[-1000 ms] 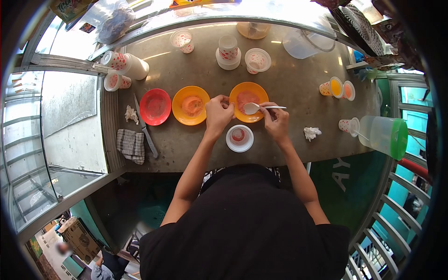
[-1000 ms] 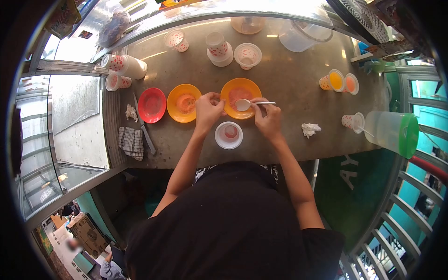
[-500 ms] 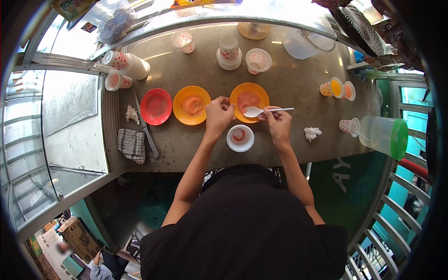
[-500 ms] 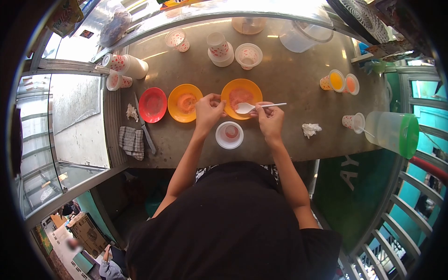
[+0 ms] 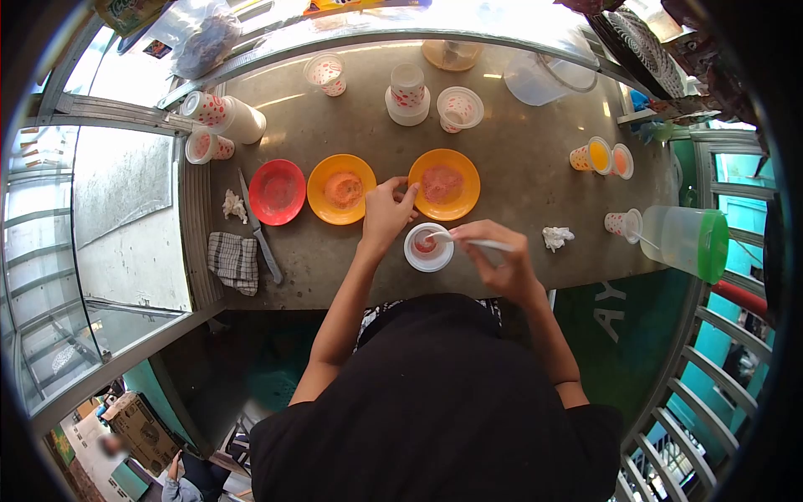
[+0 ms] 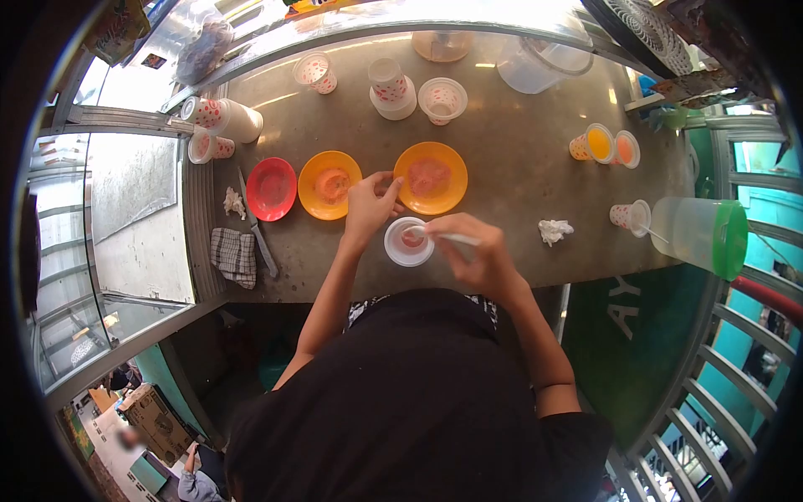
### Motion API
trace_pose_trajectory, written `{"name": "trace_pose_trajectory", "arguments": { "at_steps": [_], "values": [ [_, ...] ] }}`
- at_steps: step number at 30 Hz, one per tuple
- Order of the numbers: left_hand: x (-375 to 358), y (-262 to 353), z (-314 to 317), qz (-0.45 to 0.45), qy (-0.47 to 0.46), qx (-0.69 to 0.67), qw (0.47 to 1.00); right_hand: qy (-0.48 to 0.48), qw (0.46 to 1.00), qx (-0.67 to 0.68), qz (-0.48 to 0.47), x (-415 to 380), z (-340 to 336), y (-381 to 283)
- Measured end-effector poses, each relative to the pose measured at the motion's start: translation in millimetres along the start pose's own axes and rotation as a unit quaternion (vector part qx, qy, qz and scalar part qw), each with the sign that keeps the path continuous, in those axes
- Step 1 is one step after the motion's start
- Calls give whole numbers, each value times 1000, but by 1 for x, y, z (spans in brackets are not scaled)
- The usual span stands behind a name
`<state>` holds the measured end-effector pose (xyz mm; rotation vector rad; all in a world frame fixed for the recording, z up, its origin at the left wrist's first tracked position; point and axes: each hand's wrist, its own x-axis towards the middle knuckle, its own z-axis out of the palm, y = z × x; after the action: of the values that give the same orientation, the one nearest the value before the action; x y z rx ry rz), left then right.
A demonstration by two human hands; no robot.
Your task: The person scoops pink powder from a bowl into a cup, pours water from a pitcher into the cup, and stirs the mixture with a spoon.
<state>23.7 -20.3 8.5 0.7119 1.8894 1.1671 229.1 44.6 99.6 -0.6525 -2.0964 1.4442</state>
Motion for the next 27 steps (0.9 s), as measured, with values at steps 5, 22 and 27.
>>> {"name": "trace_pose_trajectory", "arguments": {
  "at_steps": [5,22,27],
  "values": [
    [-13,6,-7,2,28,42,999,-54,994,-77,-59,-7,19,14],
    [-87,-54,30,304,70,54,948,487,855,123,129,-85,-23,84],
    [-85,-50,54,295,150,103,938,605,755,141,209,-123,-91,117]
  ]
}}
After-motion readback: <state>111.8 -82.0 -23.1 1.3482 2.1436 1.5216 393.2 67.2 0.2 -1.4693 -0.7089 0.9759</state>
